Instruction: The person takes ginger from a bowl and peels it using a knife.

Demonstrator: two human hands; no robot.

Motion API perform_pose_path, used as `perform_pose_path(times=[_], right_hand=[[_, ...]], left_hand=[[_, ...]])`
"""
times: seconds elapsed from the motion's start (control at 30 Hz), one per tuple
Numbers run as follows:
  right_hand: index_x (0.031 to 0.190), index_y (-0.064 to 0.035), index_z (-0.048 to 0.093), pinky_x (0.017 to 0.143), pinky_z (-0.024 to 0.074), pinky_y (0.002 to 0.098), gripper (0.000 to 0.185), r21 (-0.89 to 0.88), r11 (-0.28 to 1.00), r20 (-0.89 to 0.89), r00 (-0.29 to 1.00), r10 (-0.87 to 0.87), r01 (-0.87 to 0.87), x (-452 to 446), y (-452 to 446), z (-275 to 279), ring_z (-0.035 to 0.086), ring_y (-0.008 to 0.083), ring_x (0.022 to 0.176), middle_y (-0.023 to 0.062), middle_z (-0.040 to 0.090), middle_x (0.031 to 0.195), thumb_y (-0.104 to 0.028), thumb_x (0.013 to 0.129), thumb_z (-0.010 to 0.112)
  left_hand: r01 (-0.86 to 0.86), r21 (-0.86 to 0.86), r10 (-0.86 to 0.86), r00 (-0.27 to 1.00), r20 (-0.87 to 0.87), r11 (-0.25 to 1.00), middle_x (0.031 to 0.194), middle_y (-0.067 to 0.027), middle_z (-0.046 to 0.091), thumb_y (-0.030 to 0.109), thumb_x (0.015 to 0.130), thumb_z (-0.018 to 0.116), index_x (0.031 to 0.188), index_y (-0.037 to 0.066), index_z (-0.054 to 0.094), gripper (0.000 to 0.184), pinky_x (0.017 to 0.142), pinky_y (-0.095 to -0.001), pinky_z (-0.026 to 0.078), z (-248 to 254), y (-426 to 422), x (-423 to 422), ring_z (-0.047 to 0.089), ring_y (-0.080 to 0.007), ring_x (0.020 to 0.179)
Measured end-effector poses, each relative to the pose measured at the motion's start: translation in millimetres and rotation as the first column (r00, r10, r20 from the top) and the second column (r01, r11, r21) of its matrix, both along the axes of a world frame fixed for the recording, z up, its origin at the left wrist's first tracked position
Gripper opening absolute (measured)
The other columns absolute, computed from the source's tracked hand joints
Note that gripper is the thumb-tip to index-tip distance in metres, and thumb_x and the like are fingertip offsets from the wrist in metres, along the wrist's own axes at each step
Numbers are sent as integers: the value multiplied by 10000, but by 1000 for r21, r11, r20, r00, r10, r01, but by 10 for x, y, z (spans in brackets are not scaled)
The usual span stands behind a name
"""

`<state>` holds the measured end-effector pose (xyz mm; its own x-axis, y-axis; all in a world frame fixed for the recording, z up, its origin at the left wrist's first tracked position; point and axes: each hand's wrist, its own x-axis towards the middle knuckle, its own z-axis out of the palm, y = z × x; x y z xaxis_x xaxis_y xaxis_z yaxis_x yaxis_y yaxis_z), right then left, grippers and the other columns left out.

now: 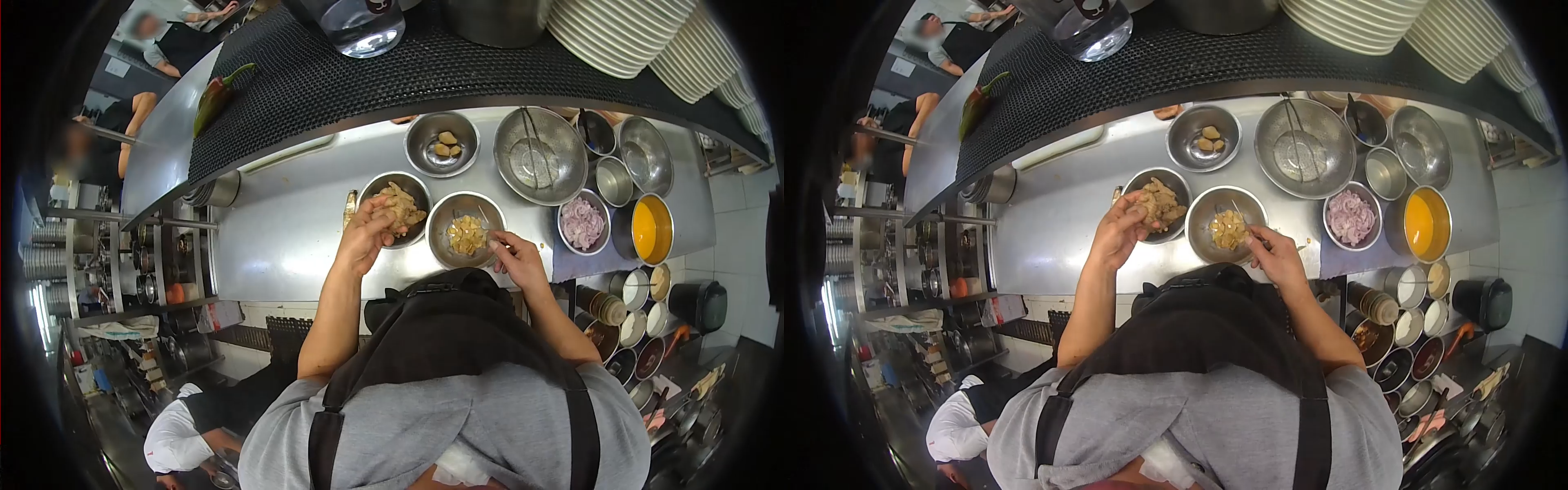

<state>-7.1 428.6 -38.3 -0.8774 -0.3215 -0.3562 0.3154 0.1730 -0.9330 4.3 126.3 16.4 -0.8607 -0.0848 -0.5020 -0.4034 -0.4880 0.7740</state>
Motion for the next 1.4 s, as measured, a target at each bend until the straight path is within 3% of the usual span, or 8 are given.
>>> perform_pose_path(times=[0.2,0.4,0.63,0.73,0.8,1.13,1.37,1.4], right_hand=[[1198,34,578,510,437,202,345,-51,997,-24,998,54,-55,-133,-184,205,539,72,553,46,654,829,-200,945,546],[1238,34,552,580,474,240,396,-93,983,-120,982,148,-159,-68,-341,536,552,97,580,75,667,823,-221,934,554],[1328,6,462,546,437,219,444,-66,959,-181,948,261,-276,-84,-398,712,528,84,577,65,656,840,-185,939,558],[1296,-3,477,528,424,220,412,-146,957,-141,963,231,-251,-50,-412,655,526,86,566,66,653,845,-189,938,563],[1269,4,485,533,435,231,396,-159,958,-121,968,219,-237,-17,-439,655,530,93,552,76,656,826,-177,927,572],[1278,8,430,438,387,199,394,-352,915,17,976,218,-198,42,-425,516,500,85,488,82,637,817,-181,950,541],[1289,-11,421,428,384,221,395,-214,954,-96,976,193,-210,88,-418,554,500,105,467,89,626,763,-209,962,518],[1288,-12,421,412,375,215,394,-342,930,36,987,156,-134,88,-423,550,507,108,467,91,620,760,-205,959,523]], left_hand=[[153,-165,-173,978,-118,974,1002,-59,625,30,867,604,1167,28,531,309,581,-214,410,117,225,-40,594,-117,778],[278,-87,-286,954,-95,957,935,-49,630,68,876,596,1125,10,582,256,562,-197,386,257,371,-85,589,-109,777],[442,-302,-502,850,-161,845,980,-43,639,68,887,587,1188,12,565,308,567,-197,400,341,532,-46,586,-96,773],[399,-318,-463,872,-161,860,1034,-58,643,57,877,603,1215,3,551,346,622,-209,431,360,539,-23,590,-99,807],[390,-411,-498,844,-198,824,1055,-53,652,23,878,603,1246,-8,521,379,793,-243,498,313,522,-7,613,-117,945],[539,-307,-595,793,-128,784,949,-29,668,86,877,615,1280,-3,517,424,634,-207,418,298,574,67,586,-82,796],[555,-291,-606,786,-123,779,967,-37,669,100,873,611,1366,48,446,522,606,-199,388,277,585,72,567,-75,769],[548,-254,-589,798,-127,797,974,-45,666,95,873,609,1375,55,434,533,612,-200,389,275,573,78,563,-74,782]])
